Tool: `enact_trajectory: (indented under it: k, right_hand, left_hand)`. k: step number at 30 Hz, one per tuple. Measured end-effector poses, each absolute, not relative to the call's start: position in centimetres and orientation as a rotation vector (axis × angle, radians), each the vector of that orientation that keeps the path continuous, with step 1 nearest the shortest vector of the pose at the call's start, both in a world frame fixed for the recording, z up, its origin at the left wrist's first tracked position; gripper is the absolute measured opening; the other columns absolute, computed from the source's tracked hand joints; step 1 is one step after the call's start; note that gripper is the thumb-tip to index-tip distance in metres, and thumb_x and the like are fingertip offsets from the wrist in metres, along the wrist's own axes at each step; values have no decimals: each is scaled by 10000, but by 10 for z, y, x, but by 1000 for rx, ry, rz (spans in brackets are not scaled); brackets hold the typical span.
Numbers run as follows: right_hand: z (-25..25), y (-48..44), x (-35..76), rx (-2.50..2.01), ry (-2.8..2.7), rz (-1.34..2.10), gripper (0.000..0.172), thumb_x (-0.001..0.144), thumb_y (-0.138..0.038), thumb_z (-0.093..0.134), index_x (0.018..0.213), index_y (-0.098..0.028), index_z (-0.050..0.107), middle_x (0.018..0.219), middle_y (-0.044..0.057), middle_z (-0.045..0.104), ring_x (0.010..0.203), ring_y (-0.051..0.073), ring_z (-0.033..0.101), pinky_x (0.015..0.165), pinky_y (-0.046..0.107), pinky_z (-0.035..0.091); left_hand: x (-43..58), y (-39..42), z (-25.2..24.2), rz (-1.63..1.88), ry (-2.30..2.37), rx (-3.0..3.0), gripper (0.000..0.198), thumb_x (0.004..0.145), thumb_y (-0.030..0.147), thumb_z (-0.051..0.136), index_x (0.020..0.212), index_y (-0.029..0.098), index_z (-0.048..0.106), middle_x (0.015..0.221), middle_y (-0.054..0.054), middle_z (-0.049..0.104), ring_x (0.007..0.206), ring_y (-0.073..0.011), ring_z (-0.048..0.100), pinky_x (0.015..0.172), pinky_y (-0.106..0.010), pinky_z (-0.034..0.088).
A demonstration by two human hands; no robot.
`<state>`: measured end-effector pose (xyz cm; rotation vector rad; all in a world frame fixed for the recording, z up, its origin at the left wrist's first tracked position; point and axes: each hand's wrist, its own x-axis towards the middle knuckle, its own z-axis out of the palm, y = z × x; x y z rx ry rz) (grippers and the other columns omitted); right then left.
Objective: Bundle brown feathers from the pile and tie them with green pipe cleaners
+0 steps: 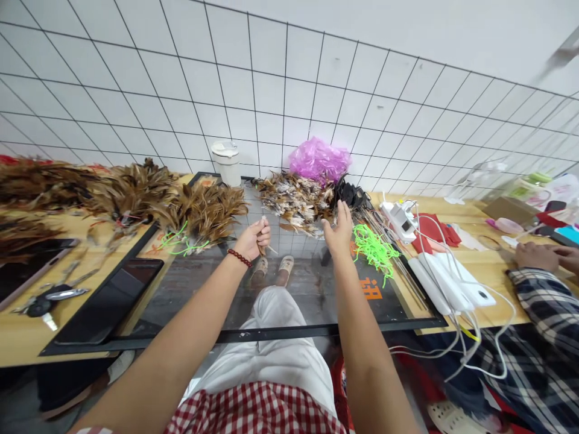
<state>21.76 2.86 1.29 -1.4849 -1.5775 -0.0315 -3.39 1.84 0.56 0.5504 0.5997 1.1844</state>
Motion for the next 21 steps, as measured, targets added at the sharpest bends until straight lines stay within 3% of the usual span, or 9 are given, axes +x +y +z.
enact_trajectory:
  k: [2,4,9,13,17,21]
  right_hand:
    - [3,32,208,-1494,-1478,95,564,868,-409,369,1315,-86,485,1149,164,635,995,223,616,898,380,465]
    - [-5,31,200,-1527,-1537,146,469,878,-397,367,1177,-126,605,1007,123,674,884,210,622,846,366,470]
    - [-13,20,189,-1790,-1837,-31,298,847,-389,506,983,-220,711,1031,103,638,1010,261,534,858,402,393]
    - [-9,14,183,-1795,-1933,-67,296,898,-348,445,931,-220,710,1012,98,642,990,252,531,852,390,363]
    - [-7,12,180,-1639,-1988,-4,345,922,-339,388,989,-204,698,952,89,661,923,225,569,837,347,402]
    - [-9,13,178,-1479,-1928,92,373,897,-246,346,990,-189,702,988,103,664,982,222,584,891,346,439]
  left_hand:
    - [-33,18,5,1179,605,558,209,808,269,646,776,149,478,548,76,372,370,-8,259,349,-114,183]
    - [-32,17,5,1177,611,570,218,802,280,654,779,149,481,547,77,370,372,-8,260,350,-114,185]
    - [-29,17,3,1178,638,621,235,795,301,659,766,144,487,543,76,374,369,-5,253,348,-111,183]
    - [-27,16,2,1176,663,650,262,774,332,681,757,140,504,553,69,387,374,-2,257,350,-111,192]
    - [-24,14,3,1161,688,679,262,774,336,681,752,137,512,560,64,400,373,5,246,350,-105,181]
    - [-22,12,6,1145,733,697,249,780,320,674,732,137,513,557,61,403,364,6,246,346,-111,177]
